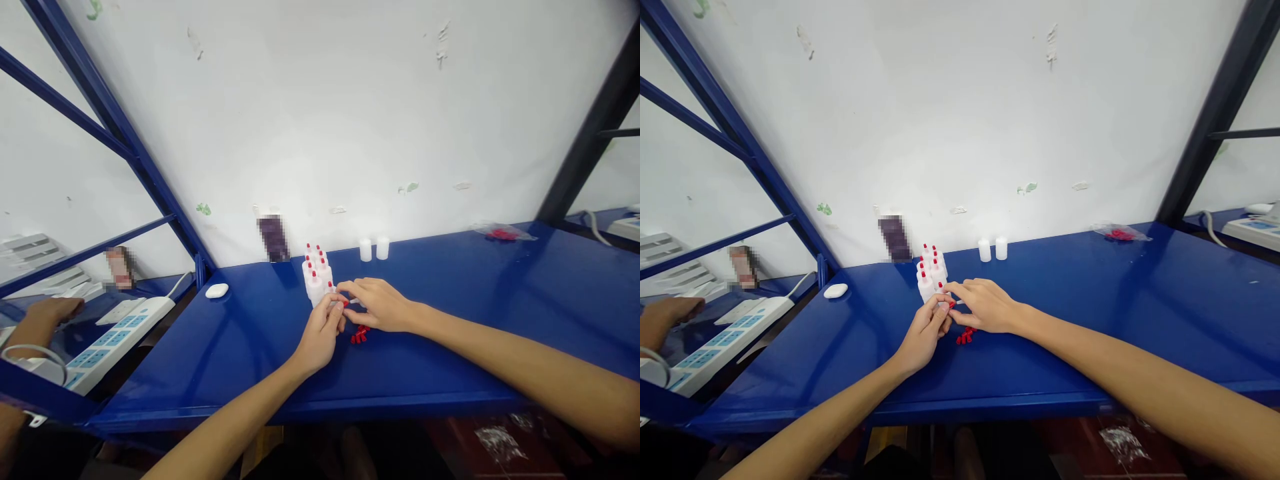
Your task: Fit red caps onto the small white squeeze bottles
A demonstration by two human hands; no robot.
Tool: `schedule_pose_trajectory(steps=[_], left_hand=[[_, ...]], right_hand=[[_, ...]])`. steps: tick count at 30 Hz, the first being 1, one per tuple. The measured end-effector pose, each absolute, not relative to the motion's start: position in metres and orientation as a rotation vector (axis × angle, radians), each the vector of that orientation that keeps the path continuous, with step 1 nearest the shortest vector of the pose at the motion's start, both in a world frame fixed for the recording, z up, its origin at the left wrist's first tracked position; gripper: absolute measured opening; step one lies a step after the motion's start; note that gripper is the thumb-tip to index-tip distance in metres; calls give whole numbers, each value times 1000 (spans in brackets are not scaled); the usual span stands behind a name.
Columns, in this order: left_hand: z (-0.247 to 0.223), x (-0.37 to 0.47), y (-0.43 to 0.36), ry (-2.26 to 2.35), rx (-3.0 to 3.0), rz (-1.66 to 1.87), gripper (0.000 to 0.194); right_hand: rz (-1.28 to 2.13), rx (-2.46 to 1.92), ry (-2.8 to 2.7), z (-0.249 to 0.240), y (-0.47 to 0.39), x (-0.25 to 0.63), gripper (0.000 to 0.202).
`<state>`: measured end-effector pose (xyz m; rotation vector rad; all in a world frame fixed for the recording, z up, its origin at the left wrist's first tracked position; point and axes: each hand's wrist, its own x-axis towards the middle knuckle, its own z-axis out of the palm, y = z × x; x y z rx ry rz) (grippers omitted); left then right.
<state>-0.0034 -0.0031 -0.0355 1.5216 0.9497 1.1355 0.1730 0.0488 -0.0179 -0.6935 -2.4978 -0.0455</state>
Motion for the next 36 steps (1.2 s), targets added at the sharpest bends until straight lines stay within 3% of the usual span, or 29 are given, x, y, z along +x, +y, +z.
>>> schedule_pose_trajectory(steps=[15,24,36], left_hand=[[-31,-4,-2,1006,1575,1099,34],[-35,-5,-2,1037,1609,1059,27],[-31,-5,-5,1072,1666,1029,25]], right_hand=[[2,-603,-2579,-14,41,171,33],[173,-598,-2468,-19,50,179,35],[454,-721,-2227,-26,61,186,16]])
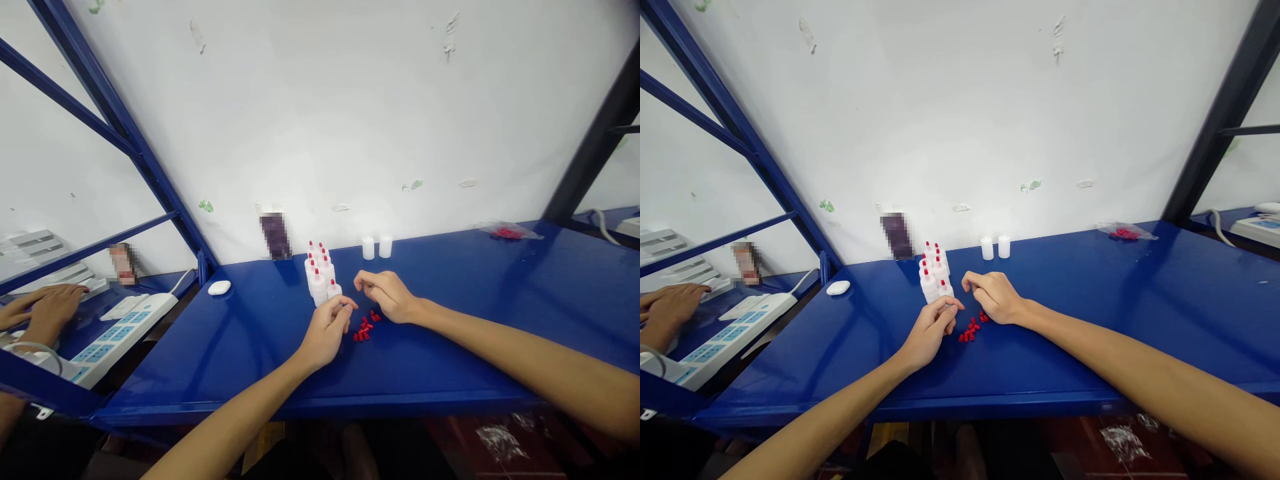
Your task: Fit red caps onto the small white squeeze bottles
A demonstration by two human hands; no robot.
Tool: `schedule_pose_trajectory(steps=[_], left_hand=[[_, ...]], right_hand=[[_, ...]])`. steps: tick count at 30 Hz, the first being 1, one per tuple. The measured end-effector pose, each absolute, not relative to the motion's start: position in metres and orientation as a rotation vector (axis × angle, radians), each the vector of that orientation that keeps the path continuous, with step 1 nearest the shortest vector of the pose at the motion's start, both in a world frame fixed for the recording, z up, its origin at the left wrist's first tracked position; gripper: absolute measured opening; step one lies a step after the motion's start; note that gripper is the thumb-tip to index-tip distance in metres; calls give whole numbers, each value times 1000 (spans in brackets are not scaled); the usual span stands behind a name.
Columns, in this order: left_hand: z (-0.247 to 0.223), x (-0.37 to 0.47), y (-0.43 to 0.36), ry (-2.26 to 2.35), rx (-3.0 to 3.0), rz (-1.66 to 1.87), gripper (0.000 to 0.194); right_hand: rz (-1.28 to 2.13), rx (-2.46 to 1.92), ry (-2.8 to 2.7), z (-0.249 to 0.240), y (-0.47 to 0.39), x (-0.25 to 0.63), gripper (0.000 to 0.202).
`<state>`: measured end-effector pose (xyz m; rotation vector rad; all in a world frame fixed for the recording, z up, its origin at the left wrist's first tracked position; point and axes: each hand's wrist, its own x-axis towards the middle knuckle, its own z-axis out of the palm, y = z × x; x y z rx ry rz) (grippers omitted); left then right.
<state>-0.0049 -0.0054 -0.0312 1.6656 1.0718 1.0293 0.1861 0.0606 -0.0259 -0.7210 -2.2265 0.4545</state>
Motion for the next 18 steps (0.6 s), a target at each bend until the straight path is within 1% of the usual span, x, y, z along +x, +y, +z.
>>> schedule_pose_trajectory(steps=[3,8,11,14,18], left_hand=[[-31,-5,-5,1070,1660,1034,24],[-31,-5,-5,1078,1659,1043,23],[-32,-6,-6,1087,1683,1037,22],[-32,-6,-6,1082,1699,1027,22],[-33,-6,-6,1087,1719,1022,21]], right_hand=[[447,-720,-2238,-26,59,185,9],[503,-687,-2236,-24,59,181,5],[554,-672,-2205,-22,60,180,12],[548,-751,-2175,-21,62,178,23],[668,-790,-2128,-24,62,176,31]])
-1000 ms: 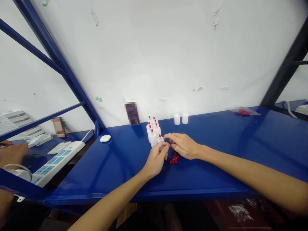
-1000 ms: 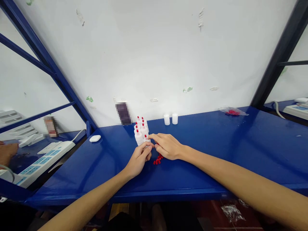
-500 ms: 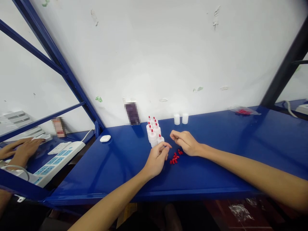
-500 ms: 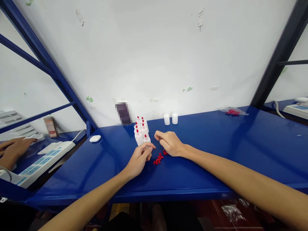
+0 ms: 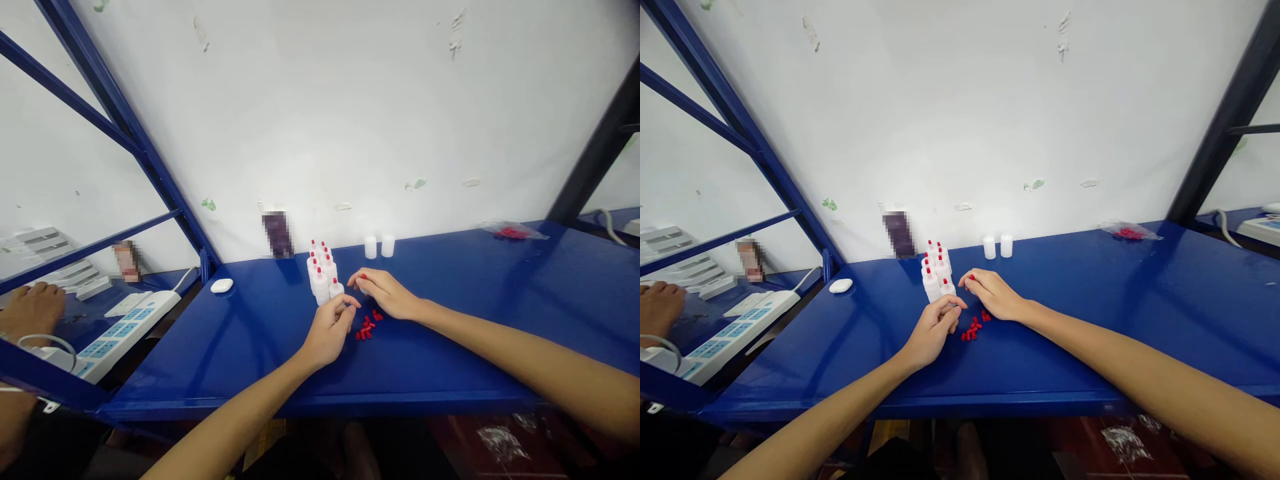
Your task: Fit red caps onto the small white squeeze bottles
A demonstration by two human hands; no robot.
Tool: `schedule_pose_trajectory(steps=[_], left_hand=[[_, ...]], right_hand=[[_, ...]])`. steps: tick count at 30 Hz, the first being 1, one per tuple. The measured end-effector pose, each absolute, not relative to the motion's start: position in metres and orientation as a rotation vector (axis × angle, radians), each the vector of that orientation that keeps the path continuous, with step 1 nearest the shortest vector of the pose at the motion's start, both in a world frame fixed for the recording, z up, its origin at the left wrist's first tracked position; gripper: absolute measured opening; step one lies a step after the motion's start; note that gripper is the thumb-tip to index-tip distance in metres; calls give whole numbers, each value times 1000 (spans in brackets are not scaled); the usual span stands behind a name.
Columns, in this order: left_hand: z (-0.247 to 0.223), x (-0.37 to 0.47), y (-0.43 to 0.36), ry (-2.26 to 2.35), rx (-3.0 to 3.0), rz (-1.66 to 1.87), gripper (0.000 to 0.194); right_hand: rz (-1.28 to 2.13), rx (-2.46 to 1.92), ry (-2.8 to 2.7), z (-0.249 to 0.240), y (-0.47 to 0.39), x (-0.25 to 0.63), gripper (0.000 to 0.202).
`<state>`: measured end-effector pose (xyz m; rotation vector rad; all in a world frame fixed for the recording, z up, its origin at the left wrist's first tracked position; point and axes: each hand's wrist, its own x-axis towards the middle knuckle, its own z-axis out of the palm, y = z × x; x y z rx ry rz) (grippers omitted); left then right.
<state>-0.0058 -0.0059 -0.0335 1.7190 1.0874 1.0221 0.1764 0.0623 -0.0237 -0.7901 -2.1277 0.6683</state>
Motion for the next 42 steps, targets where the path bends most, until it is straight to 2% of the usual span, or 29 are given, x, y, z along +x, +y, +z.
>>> schedule_pose_trajectory(steps=[6,13,19,34,42], left_hand=[[-33,-5,-6,1097,1746,992,22],[-32,-5,-7,1103,1749,984,21],[-32,-3,-7,1086,1738,992,21],[-34,-3,-7,1108,1733,1008,19],[-36,-5,-3,1156,1689,1052,17]], right_hand=[[527,-861,-2125,-17,63,176,39],[495,-836,-2289,7,74,158,29],[582,-880,-2113,2,80,140,24],[26,-1151,-2437,-2,71,133,28],[144,-1011,-2426,8,72,142,27]])
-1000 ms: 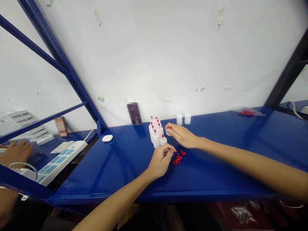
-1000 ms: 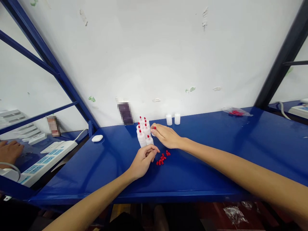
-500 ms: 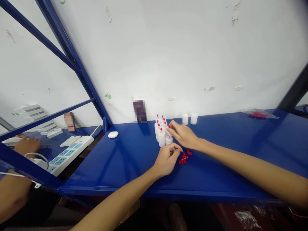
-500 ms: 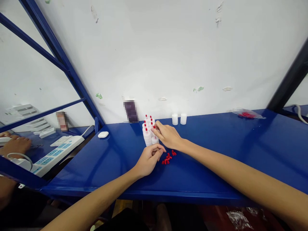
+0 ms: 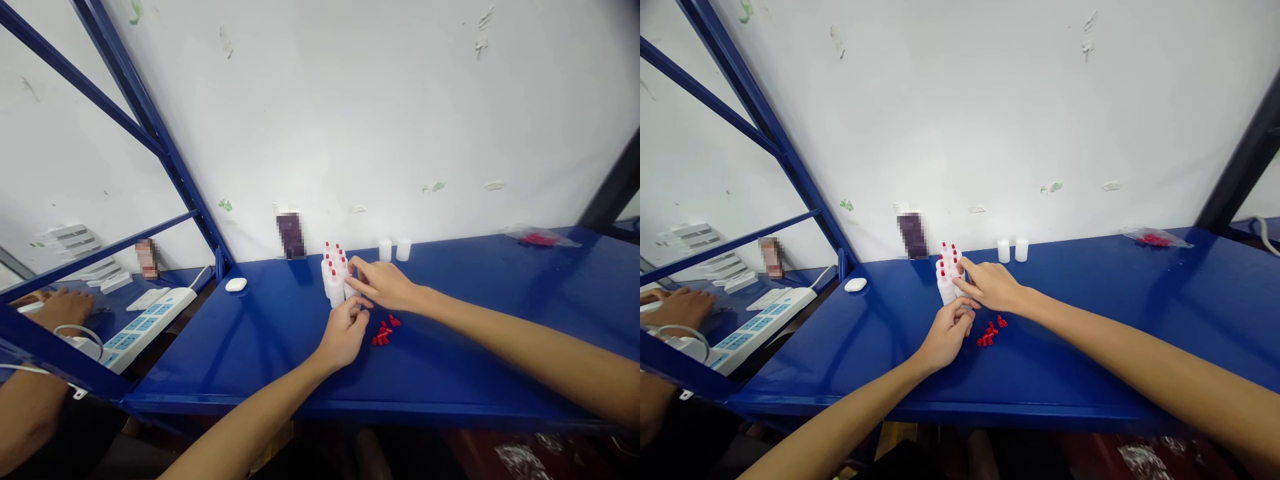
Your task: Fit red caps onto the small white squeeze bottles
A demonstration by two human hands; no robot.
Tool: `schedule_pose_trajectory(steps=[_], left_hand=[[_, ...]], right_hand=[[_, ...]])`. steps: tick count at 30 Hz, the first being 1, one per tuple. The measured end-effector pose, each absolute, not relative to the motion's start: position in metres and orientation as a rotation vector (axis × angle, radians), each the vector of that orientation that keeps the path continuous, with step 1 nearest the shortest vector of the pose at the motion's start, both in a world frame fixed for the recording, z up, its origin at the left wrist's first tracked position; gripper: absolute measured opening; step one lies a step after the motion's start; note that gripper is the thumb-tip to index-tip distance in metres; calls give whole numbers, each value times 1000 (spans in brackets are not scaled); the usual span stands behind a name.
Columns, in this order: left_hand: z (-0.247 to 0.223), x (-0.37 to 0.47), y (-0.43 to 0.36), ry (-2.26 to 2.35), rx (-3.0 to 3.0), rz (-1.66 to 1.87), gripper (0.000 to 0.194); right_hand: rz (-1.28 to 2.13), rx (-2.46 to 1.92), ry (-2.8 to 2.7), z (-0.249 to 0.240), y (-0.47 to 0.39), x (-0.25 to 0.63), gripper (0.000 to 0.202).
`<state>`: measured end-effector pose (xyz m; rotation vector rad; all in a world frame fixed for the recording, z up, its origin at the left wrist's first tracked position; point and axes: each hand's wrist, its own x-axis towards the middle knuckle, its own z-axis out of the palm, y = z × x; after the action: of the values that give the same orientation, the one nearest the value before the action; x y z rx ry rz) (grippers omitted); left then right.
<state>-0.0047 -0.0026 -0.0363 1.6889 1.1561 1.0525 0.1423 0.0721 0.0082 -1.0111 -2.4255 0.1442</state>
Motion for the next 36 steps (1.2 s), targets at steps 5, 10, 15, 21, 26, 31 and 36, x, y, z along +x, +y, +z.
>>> schedule_pose_trajectory(steps=[5,10,15,21,26,31,36], left_hand=[[-35,-5,-3,1186,1713,1023,19],[-34,-5,-5,1180,1733,997,18],[-32,-5,-7,1151,1717,988,18],[-29,-5,-8,1171,1735,971,20],[-30,-5,-7,1168,1741,969,19],[-31,-6,-6,1160,1740,959,18],[-31,-5,-7,1161,1746,952,18]], right_hand=[[283,-979,-2202,16,80,159,16],[596,-960,-1976,24,123,204,21],[598,-823,-1558,28,164,249,18],[526,-810,-1385,17,195,254,22],[602,-877,-1412,4,215,239,30],[644,-934,-1449,-13,221,232,30],[663,-1000,-1460,-20,224,232,24]])
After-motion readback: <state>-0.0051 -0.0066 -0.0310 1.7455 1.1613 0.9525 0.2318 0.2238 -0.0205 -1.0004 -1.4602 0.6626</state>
